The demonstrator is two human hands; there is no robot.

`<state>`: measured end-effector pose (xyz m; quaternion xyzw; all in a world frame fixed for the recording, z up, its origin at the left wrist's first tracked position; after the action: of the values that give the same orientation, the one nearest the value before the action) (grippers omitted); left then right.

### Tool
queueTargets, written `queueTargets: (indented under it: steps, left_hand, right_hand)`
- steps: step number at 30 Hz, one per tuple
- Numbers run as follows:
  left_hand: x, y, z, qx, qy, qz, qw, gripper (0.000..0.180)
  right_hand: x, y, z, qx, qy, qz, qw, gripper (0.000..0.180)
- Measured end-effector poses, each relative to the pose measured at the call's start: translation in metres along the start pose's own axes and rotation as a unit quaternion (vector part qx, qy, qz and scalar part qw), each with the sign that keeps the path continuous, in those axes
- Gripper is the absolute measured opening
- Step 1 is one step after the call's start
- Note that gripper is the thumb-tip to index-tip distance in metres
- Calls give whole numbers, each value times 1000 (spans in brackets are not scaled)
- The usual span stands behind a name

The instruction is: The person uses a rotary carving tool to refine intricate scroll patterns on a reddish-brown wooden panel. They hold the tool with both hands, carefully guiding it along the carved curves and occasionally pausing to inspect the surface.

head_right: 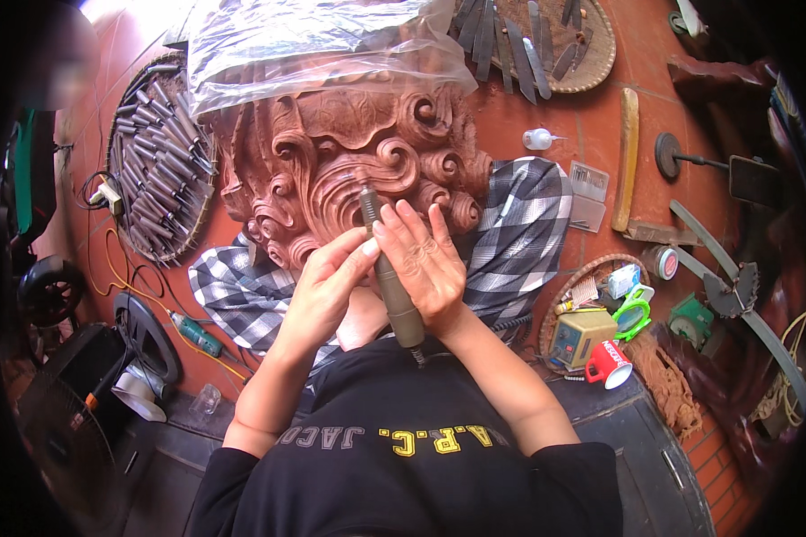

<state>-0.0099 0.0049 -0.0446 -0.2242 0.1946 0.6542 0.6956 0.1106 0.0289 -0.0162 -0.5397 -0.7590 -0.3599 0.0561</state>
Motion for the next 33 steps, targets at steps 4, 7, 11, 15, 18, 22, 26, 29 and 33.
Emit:
queueTargets:
  steps: [4,7,11,15,18,22,26,29,33]
  left_hand:
    - [6,-13,-3,-5,-2,-20,1000,33]
    - [10,-20,-4,8,19,-39,999,34]
    - [13,-28,8,-1,16,-35,999,35]
    - [10,-26,9,17,23,-23,999,35]
    - [6,-18,3,24,18,-12,999,34]
    - [7,-20,-6,18,17,-17,1000,32]
    - [14,-40,-2,-58,41,-35,997,31]
    - [24,-47,1,27,-21,7,999,31]
    - [-3,-46,57,262,-227,152,926,33]
  right_hand:
    - [-8,9,4,-18,-18,18,1000,39]
    - [-11,16,8,-22,-22,20,999,39]
    - [-14,20,15,-22,-12,20,999,39]
    - [-19,16,17,-10,-5,23,1000,38]
    - [-17,10,14,16,-8,22,1000,35]
    - [-14,11,18,35,-3,29,999,34]
    - [-20,22,36,64,1,43,997,37]
    - [-12,38,49,130,-35,40,990,43]
    - [-3,56,73,444,-285,69,847,48]
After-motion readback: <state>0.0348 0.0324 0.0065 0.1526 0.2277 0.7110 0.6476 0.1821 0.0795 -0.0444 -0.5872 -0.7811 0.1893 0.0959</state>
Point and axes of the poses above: each hand's wrist, its own x-axis towards the middle knuckle, its own y-axis out of the back of the hand, z = x × y, the point moved 8 cm from there along x, towards the middle knuckle, and after that the axes turned 8 degrees about x, right-handed, at the moved point
